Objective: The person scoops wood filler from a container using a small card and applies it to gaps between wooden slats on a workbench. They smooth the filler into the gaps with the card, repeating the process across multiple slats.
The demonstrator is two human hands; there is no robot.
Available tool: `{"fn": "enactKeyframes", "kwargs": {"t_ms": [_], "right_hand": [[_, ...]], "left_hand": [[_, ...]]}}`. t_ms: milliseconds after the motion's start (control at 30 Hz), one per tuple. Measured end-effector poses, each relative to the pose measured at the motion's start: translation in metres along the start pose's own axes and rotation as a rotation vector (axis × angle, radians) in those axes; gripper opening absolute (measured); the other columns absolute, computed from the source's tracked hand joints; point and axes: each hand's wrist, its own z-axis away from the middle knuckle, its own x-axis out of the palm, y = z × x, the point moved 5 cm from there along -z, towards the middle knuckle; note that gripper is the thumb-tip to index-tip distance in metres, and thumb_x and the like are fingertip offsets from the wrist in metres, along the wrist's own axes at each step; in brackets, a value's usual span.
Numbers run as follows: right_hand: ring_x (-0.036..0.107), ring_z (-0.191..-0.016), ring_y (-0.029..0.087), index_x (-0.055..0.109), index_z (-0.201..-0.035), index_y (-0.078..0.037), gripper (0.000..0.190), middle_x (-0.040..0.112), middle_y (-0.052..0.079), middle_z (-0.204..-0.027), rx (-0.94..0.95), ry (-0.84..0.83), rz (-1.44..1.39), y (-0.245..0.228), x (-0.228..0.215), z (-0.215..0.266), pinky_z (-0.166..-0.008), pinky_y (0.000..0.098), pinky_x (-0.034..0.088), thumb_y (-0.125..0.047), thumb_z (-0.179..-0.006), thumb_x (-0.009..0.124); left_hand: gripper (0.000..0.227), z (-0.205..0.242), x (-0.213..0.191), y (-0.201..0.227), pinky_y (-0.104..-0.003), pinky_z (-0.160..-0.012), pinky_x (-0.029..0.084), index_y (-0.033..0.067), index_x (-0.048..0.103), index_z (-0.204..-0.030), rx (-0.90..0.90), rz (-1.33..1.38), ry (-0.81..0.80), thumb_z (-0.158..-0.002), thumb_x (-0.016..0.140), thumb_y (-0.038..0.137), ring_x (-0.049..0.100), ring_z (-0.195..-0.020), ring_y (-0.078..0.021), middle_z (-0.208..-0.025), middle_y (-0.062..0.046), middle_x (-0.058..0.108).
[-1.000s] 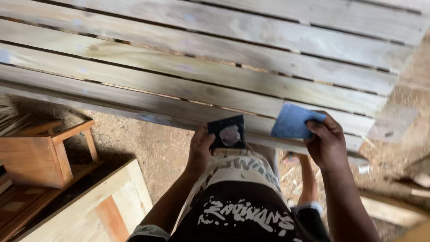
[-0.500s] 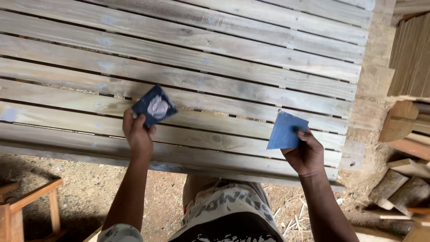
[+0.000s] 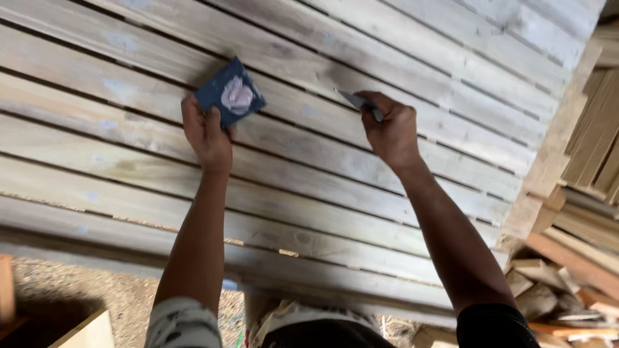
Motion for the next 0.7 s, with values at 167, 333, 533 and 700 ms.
{"fn": "enactKeyframes", "kwargs": {"t_ms": [167, 333, 533, 700], "right_hand": [[0.074, -0.089, 0.028, 0.077, -0.117, -0.006, 0.028, 0.078, 0.013, -0.102, -0.185, 0.031, 0.207, -0.014, 0.030, -0.022, -0.073, 0.0366, 0.060, 0.005, -0.092, 0.071], [0.076, -0.107, 0.028, 0.076, -0.116, -0.006, 0.027, 0.078, 0.011, -0.113, -0.360, 0.130, 0.425, -0.019, 0.056, -0.017, -0.088, 0.0400, 0.060, 0.005, -0.091, 0.071], [0.074, -0.107, 0.026, 0.078, -0.114, -0.003, 0.024, 0.079, 0.012, -0.115, -0.366, 0.193, 0.544, -0.016, 0.082, -0.005, -0.090, 0.0407, 0.057, 0.002, -0.092, 0.069], [0.075, -0.106, 0.023, 0.078, -0.110, -0.007, 0.017, 0.079, 0.011, -0.111, -0.364, 0.191, 0.542, -0.013, 0.081, -0.004, -0.090, 0.0403, 0.056, 0.001, -0.099, 0.069]], "left_hand": [[0.015, 0.002, -0.003, 0.004, -0.026, -0.053, 0.049, 0.0016, 0.043, -0.124, -0.070, -0.054, 0.010, -0.108, 0.043, 0.003, 0.054, -0.065, -0.0118, -0.105, -0.010, 0.063], [0.021, 0.008, -0.006, 0.007, -0.027, -0.055, 0.048, 0.0011, 0.042, -0.127, -0.088, -0.045, 0.002, -0.107, 0.044, 0.002, 0.054, -0.066, -0.0121, -0.107, -0.012, 0.063], [0.021, 0.009, -0.004, 0.006, -0.027, -0.056, 0.051, 0.0002, 0.042, -0.127, -0.092, -0.062, -0.010, -0.107, 0.043, 0.002, 0.057, -0.070, -0.0131, -0.108, -0.014, 0.064], [0.021, 0.004, -0.003, 0.006, -0.027, -0.055, 0.049, 0.0010, 0.041, -0.127, -0.095, -0.026, 0.001, -0.106, 0.042, 0.002, 0.055, -0.065, -0.0124, -0.108, -0.014, 0.065]]}}
